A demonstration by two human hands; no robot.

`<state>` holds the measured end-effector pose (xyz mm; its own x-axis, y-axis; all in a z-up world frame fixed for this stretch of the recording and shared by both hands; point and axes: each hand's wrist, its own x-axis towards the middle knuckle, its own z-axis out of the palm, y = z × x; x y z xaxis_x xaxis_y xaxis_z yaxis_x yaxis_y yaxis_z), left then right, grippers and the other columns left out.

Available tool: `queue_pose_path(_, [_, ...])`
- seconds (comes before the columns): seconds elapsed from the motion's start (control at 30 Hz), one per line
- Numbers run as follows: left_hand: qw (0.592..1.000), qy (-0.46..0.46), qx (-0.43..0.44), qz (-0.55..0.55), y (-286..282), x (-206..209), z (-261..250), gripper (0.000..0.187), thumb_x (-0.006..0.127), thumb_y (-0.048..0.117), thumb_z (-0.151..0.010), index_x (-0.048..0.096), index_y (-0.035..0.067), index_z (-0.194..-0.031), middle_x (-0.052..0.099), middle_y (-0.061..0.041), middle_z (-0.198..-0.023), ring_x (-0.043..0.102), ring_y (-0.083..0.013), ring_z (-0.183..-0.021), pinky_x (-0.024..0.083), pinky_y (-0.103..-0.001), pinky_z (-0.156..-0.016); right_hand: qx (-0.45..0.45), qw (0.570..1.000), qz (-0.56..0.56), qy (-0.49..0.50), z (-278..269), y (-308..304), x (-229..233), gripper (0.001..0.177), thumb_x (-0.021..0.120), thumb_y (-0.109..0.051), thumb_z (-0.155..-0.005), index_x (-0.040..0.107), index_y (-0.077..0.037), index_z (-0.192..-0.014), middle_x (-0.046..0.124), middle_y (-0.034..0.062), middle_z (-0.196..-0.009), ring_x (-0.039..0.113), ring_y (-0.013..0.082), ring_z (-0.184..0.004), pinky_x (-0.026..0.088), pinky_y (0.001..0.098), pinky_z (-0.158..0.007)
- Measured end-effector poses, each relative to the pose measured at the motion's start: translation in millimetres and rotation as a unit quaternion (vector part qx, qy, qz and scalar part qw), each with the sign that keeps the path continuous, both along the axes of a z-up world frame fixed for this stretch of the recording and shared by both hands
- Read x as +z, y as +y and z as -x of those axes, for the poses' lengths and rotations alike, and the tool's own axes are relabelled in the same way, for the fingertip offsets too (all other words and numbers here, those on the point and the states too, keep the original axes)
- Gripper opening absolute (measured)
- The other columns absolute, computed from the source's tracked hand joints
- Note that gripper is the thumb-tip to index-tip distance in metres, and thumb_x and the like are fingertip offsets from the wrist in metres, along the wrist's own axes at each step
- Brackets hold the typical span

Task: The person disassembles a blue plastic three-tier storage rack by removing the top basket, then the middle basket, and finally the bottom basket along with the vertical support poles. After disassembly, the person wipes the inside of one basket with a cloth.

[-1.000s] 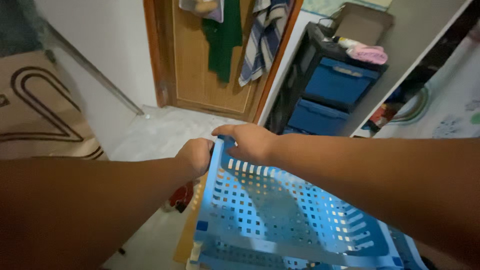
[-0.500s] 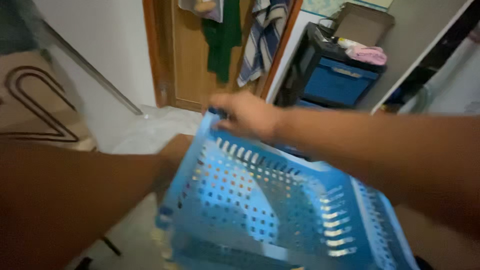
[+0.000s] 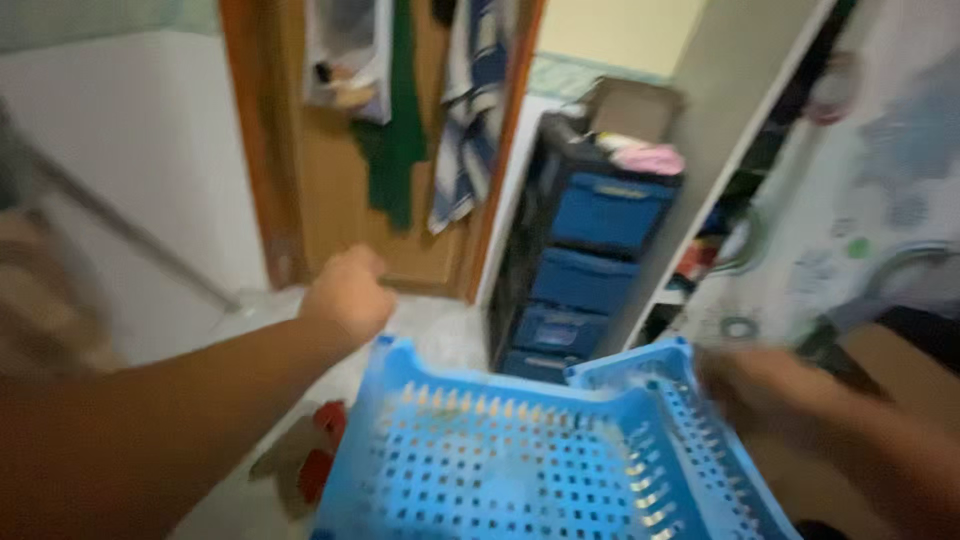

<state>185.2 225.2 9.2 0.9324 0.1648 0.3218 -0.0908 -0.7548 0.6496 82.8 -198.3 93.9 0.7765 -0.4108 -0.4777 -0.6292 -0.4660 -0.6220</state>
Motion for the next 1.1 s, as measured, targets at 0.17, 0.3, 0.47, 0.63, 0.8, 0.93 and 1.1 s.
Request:
queue_pose_path(0.17, [0.922, -0.035, -0.385, 0.006, -154, 55, 53, 0.041, 0.071, 0.023, -0.068, 0.076, 0.009, -0.107, 0.074, -0.016, -0.11, 0.074, -0.0323, -0.101, 0.059, -0.041, -0.089, 0.065, 0.971, -0.156, 0.167, 78, -58, -57, 0.041, 0.053, -0.016, -0.096, 0.062, -0.008, -0.136, 0.069, 0.0102, -0.111, 0.065, 0.0233, -0.095, 0.057, 0.0378, -0.08])
queue_pose_path(0.3, [0.765, -0.086, -0.629, -0.109, -224, 50, 125, 0.061, 0.077, 0.047, -0.074, 0.069, 0.013, -0.124, 0.068, -0.019, -0.125, 0.064, -0.0373, -0.116, 0.051, -0.047, -0.097, 0.071, 0.96, -0.264, 0.06, 139, -54, -104, 0.046, 0.061, -0.02, -0.093, 0.064, -0.011, -0.138, 0.064, 0.0065, -0.103, 0.061, 0.0198, -0.087, 0.053, 0.0365, -0.075])
queue_pose_path(0.47, [0.654, 0.019, -0.688, -0.315, -251, 34, 187, 0.069, 0.076, 0.054, -0.059, 0.072, 0.022, -0.12, 0.075, -0.012, -0.118, 0.07, -0.0346, -0.108, 0.055, -0.049, -0.088, 0.06, 0.941, -0.332, 0.036, 186, -50, -134, 0.047, 0.059, -0.011, -0.09, 0.062, -0.014, -0.138, 0.067, 0.005, -0.12, 0.071, 0.019, -0.104, 0.06, 0.0337, -0.086])
queue_pose_path(0.63, [0.603, -0.025, -0.721, -0.341, -254, 3, 162, 0.081, 0.081, 0.056, -0.058, 0.067, 0.013, -0.124, 0.064, -0.019, -0.122, 0.063, -0.0401, -0.11, 0.052, -0.05, -0.09, 0.116, 0.939, -0.312, 0.08, 213, -6, -125, 0.044, 0.063, -0.025, -0.098, 0.06, -0.016, -0.141, 0.064, 0.0041, -0.115, 0.052, 0.017, -0.094, 0.044, 0.0281, -0.077])
queue_pose_path(0.8, [0.639, -0.049, -0.717, -0.273, -236, 34, 106, 0.085, 0.075, 0.067, -0.071, 0.061, 0.002, -0.123, 0.059, -0.025, -0.126, 0.06, -0.0412, -0.115, 0.049, -0.049, -0.097, 0.111, 0.966, -0.204, -0.11, 187, 35, -87, 0.043, 0.055, -0.041, -0.098, 0.058, -0.016, -0.133, 0.068, 0.0027, -0.112, 0.064, 0.0146, -0.101, 0.051, 0.0335, -0.09])
queue_pose_path(0.93, [0.719, 0.013, -0.636, -0.279, -225, 92, 68, 0.066, 0.069, 0.059, -0.071, 0.069, 0.01, -0.116, 0.06, -0.022, -0.118, 0.059, -0.0367, -0.108, 0.051, -0.047, -0.087, 0.146, 0.916, -0.275, -0.254, 145, 61, -54, 0.04, 0.047, -0.043, -0.098, 0.054, -0.01, -0.12, 0.065, 0.0057, -0.1, 0.069, 0.0174, -0.094, 0.054, 0.0349, -0.089])
queue_pose_path(1.1, [0.756, 0.006, -0.632, -0.171, -194, 121, 51, 0.05, 0.065, 0.052, -0.08, 0.075, 0.007, -0.098, 0.065, -0.018, -0.114, 0.065, -0.0311, -0.103, 0.053, -0.041, -0.085, 0.163, 0.884, -0.214, -0.381, 108, 96, -35, 0.027, 0.046, -0.035, -0.105, 0.049, -0.008, -0.111, 0.052, 0.0045, -0.078, 0.052, 0.0169, -0.07, 0.047, 0.0332, -0.066])
